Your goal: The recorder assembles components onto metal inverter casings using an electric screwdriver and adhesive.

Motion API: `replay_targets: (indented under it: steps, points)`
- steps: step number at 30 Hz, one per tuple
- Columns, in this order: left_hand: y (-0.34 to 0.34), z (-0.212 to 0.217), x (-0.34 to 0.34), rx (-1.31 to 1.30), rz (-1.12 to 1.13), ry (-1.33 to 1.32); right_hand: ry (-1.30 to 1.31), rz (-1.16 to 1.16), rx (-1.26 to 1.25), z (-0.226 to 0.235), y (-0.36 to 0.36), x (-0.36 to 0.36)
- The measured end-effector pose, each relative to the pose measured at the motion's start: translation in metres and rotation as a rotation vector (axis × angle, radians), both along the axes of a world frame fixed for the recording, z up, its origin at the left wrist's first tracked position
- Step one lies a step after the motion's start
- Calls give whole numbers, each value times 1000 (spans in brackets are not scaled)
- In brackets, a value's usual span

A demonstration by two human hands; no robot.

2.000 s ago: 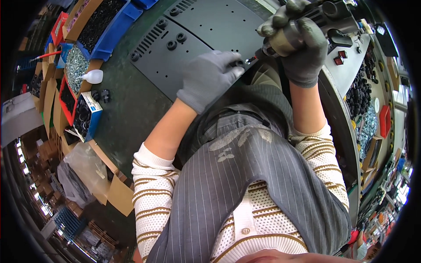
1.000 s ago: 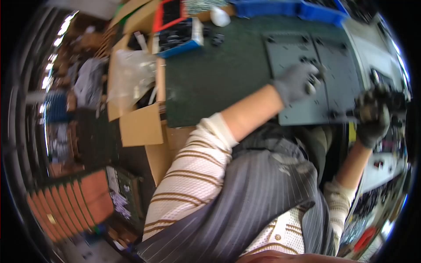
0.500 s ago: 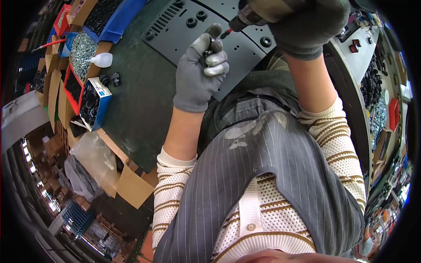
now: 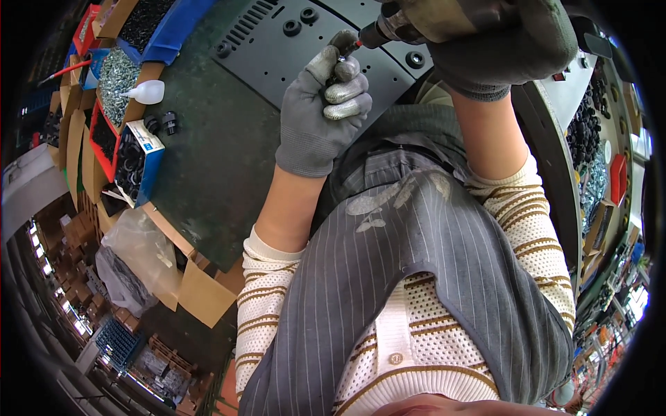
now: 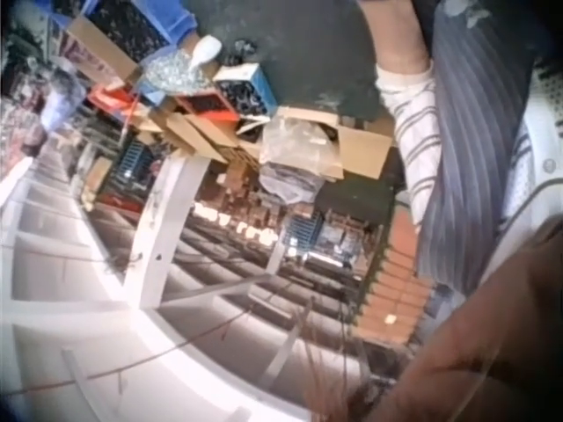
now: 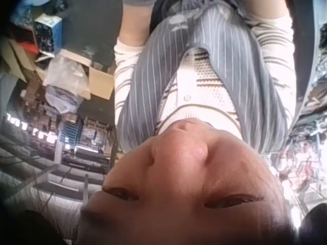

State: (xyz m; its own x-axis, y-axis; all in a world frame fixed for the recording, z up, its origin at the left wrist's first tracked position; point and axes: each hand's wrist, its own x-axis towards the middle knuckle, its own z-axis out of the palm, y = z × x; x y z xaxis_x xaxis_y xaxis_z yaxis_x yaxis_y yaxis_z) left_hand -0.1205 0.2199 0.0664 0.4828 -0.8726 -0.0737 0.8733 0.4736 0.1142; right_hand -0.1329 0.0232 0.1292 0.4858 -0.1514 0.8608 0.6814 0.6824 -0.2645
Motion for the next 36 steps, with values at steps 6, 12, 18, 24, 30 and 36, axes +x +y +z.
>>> replay_targets:
  steps: [6, 12, 18, 24, 30, 36]
  points:
    - [-9, -4, -2, -18, -38, 36, 126, -54, -77, -2, -5, -13]
    - [-11, 4, -5, 159, 3, -92, 393, -311, 159, -9, -5, -25]
    - [-11, 7, -5, 349, 9, -344, 665, -294, 357, -24, -24, -23]
    - [-12, 8, -3, 295, -131, -206, 632, -228, 421, -34, -23, -28]
    - [-10, 28, 33, 1168, 167, -1340, 708, -315, 459, -25, -34, -33]
    - [-19, 16, 91, 1697, 308, -2174, 731, -356, 345, -10, -22, -44]
